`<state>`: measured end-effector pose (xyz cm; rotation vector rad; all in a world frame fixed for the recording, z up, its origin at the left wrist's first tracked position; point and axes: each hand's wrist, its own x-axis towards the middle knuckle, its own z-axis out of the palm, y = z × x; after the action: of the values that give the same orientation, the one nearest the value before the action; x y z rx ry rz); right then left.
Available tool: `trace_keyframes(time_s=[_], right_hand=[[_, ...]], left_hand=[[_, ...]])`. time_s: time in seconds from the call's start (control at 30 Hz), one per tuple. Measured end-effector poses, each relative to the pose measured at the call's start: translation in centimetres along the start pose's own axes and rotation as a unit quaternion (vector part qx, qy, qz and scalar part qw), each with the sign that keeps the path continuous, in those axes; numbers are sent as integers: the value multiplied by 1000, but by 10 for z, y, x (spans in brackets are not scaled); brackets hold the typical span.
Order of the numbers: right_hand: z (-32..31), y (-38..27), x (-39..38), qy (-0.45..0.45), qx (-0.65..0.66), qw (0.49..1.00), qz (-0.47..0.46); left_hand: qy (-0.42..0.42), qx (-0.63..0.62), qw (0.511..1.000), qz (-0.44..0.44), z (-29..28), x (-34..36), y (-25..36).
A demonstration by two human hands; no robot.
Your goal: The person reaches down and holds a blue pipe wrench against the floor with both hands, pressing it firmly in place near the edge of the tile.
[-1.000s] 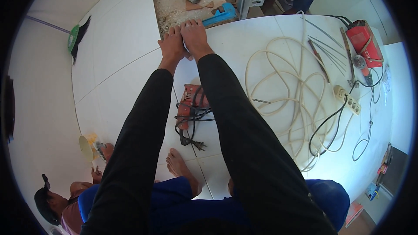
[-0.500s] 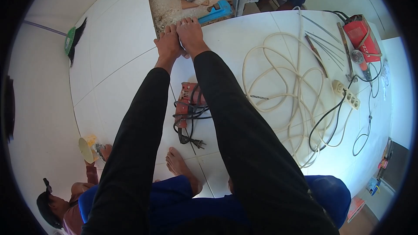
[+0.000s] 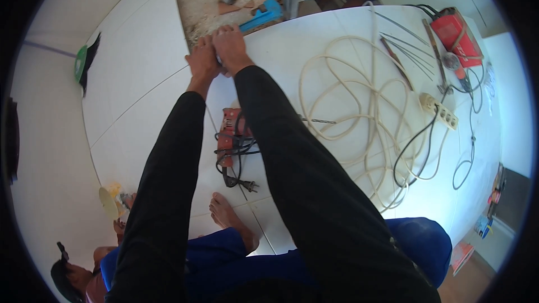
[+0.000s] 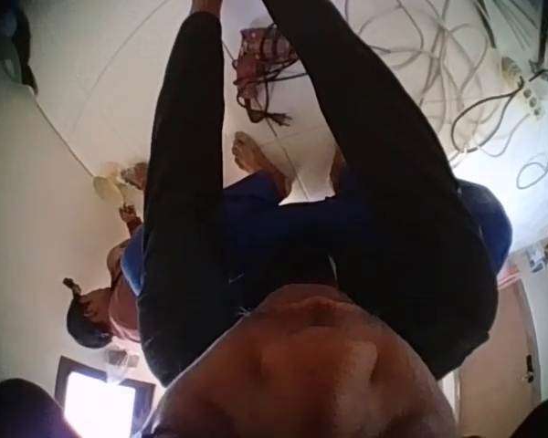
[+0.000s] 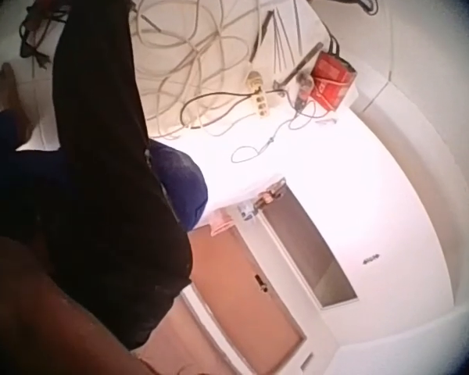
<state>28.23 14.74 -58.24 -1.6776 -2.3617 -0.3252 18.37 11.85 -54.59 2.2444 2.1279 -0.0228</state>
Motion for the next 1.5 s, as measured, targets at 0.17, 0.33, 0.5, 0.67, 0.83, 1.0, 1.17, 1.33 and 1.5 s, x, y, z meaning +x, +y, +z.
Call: trace_keyframes(time_s=[0.17,0.33,0.5,0.67,0.83,1.0,1.17,1.33,1.5], right_hand=[[14,-2,38,138,73,986,61],[3,-13,7,29,13,998,55],[-3,-5,9,46,25,996,71],[-6,-4,9,66,39,995,69],[-11,-5,6,35,40,997,59],[-17,-2,7,25,30,998,58],[-20,-3,5,-5,31,998,47],[-19,-2,5,-3,33,998,44],[-18,-4,8,1,32,998,48]], left_hand=[[130,-52,986,95,20,46,-39],[32,10,998,47,9,6,-14],[38,-3,998,54,8,13,-8],[44,-3,997,59,0,8,-6],[22,9,999,32,-6,5,-2],[20,-6,999,25,-11,4,1],[-1,-5,1000,21,-12,4,0],[7,-7,1000,21,-9,4,0],[13,8,1000,8,-7,8,-2]])
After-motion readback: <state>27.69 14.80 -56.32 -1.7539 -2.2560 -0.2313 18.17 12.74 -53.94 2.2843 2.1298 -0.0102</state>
